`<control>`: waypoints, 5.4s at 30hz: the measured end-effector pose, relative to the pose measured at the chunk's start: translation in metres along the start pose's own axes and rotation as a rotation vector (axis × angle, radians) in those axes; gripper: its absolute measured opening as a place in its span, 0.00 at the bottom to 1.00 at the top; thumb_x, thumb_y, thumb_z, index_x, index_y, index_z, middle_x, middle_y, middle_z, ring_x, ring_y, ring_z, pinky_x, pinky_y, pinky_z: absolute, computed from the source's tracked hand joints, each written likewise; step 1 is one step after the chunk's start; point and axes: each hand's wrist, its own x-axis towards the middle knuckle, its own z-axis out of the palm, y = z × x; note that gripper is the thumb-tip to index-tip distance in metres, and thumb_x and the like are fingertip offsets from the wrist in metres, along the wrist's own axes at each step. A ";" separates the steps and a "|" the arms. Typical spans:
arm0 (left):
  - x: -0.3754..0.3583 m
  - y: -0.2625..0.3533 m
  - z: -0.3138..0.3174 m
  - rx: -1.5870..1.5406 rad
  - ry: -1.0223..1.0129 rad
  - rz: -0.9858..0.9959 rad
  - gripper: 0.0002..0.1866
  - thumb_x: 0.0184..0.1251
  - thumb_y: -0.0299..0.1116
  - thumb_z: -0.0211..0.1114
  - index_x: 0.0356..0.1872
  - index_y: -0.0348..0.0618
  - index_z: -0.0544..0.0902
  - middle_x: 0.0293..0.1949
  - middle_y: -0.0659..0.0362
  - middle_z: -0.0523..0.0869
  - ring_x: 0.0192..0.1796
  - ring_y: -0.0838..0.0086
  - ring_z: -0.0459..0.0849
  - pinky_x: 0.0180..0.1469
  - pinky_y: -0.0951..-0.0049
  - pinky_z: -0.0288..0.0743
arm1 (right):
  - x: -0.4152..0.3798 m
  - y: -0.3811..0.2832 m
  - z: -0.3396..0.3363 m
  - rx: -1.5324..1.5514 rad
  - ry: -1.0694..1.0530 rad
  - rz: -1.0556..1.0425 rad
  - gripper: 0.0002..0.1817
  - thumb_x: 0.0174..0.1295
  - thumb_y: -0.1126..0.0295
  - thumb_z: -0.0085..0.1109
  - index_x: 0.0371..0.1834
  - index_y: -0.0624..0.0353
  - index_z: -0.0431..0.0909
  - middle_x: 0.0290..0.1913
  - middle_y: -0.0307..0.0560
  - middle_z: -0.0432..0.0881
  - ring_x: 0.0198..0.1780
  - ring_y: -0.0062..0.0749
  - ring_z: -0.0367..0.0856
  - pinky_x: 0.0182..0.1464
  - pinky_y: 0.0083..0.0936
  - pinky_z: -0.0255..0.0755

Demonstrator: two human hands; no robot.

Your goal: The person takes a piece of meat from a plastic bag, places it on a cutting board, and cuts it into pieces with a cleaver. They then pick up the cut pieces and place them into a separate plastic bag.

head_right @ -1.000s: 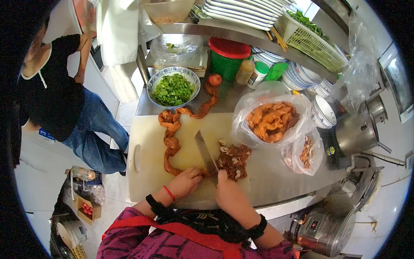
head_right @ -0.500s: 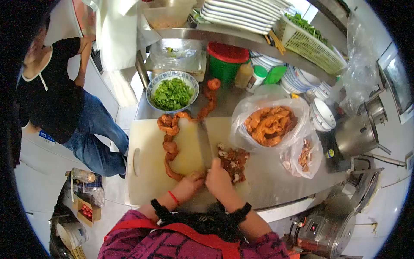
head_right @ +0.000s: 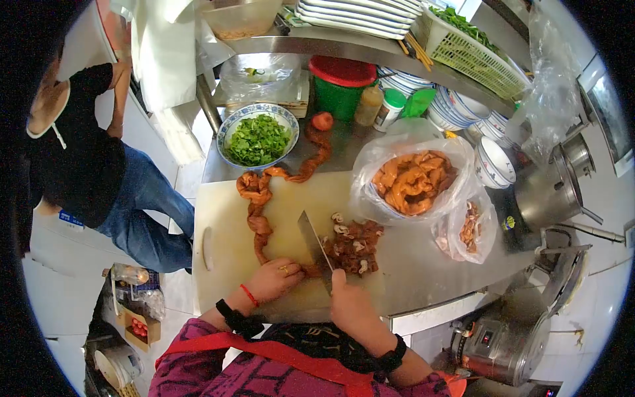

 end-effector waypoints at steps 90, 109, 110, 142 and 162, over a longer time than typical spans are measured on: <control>-0.003 0.005 -0.028 0.027 -0.187 -0.283 0.11 0.50 0.35 0.60 0.32 0.38 0.78 0.33 0.54 0.78 0.42 0.60 0.76 0.43 0.61 0.73 | 0.056 0.007 0.030 0.158 0.128 0.048 0.18 0.57 0.74 0.50 0.50 0.62 0.59 0.32 0.66 0.76 0.32 0.65 0.75 0.34 0.49 0.68; 0.112 0.071 0.036 0.048 0.035 -0.633 0.48 0.39 0.63 0.68 0.66 0.62 0.63 0.65 0.38 0.55 0.67 0.40 0.51 0.65 0.40 0.42 | -0.050 0.124 0.054 1.067 0.101 0.333 0.22 0.55 0.75 0.53 0.53 0.65 0.62 0.29 0.46 0.76 0.16 0.28 0.74 0.17 0.25 0.68; 0.112 0.072 0.037 0.054 0.031 -0.636 0.48 0.39 0.63 0.68 0.66 0.62 0.63 0.65 0.38 0.55 0.67 0.40 0.51 0.65 0.40 0.42 | -0.044 0.120 0.056 1.073 0.097 0.330 0.22 0.55 0.75 0.53 0.53 0.65 0.62 0.29 0.46 0.76 0.16 0.28 0.74 0.17 0.25 0.68; 0.410 0.204 0.160 -0.679 0.653 -0.264 0.28 0.48 0.37 0.70 0.51 0.43 0.72 0.61 0.46 0.60 0.61 0.54 0.63 0.62 0.62 0.59 | -0.115 0.279 -0.186 0.302 0.531 0.173 0.18 0.53 0.73 0.52 0.45 0.67 0.60 0.29 0.71 0.76 0.37 0.67 0.75 0.38 0.52 0.69; 0.467 0.245 0.227 -0.523 0.012 0.074 0.16 0.51 0.26 0.57 0.45 0.40 0.76 0.47 0.46 0.75 0.50 0.50 0.73 0.53 0.56 0.67 | -0.244 0.386 -0.177 1.191 1.320 0.484 0.19 0.55 0.83 0.50 0.51 0.60 0.65 0.33 0.46 0.77 0.13 0.22 0.68 0.10 0.16 0.61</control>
